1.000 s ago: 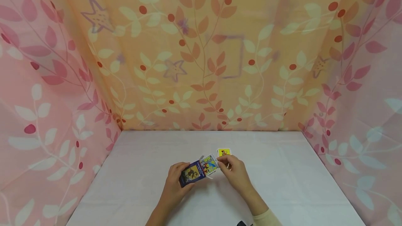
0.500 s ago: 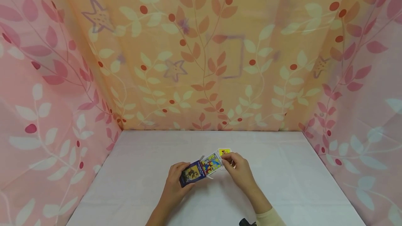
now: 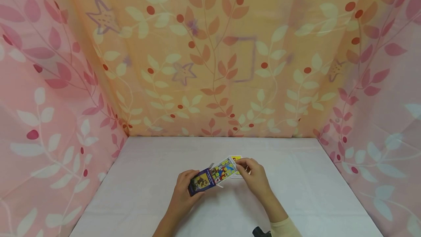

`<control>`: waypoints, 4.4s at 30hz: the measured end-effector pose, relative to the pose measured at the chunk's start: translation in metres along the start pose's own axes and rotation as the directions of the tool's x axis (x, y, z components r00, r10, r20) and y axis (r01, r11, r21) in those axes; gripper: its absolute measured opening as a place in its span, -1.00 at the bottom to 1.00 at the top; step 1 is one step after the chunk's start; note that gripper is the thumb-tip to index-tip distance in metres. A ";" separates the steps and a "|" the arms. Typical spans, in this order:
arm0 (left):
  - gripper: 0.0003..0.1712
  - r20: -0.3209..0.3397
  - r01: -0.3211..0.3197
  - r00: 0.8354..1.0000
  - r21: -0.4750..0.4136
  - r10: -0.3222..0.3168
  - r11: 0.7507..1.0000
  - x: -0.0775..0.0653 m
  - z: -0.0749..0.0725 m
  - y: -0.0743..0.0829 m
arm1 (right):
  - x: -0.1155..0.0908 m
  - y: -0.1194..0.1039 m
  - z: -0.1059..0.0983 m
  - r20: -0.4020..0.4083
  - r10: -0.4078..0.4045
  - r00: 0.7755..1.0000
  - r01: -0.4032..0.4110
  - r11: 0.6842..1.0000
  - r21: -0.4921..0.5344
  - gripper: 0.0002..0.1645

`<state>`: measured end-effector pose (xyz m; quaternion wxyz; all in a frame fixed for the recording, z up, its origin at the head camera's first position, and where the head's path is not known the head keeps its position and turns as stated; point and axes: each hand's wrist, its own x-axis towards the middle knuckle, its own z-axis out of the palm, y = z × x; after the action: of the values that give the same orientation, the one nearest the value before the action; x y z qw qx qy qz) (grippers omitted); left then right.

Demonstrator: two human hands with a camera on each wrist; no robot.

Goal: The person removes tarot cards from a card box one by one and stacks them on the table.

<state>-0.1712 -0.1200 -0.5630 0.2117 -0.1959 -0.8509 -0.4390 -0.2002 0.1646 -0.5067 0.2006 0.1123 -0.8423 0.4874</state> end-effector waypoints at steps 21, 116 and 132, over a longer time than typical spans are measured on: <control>-0.02 0.012 0.027 1.000 0.041 -0.028 0.999 0.000 0.001 -0.002 | 0.007 0.007 -0.019 -0.040 0.031 0.999 -0.033 0.999 -0.032 -0.83; -0.03 -0.012 0.008 1.000 0.010 -0.008 1.000 0.001 -0.001 -0.003 | 0.108 0.116 0.009 0.411 0.178 0.894 -0.106 0.976 -0.192 -0.78; -0.06 -0.003 0.023 1.000 0.016 -0.023 1.000 0.002 -0.003 -0.001 | 0.104 0.124 0.018 0.408 0.211 0.888 -0.141 0.970 -0.196 -0.75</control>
<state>-0.1728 -0.1230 -0.5613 0.2094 -0.1837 -0.8563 -0.4349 -0.3452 0.2117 -0.5647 -0.0249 0.1225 -0.9091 0.3975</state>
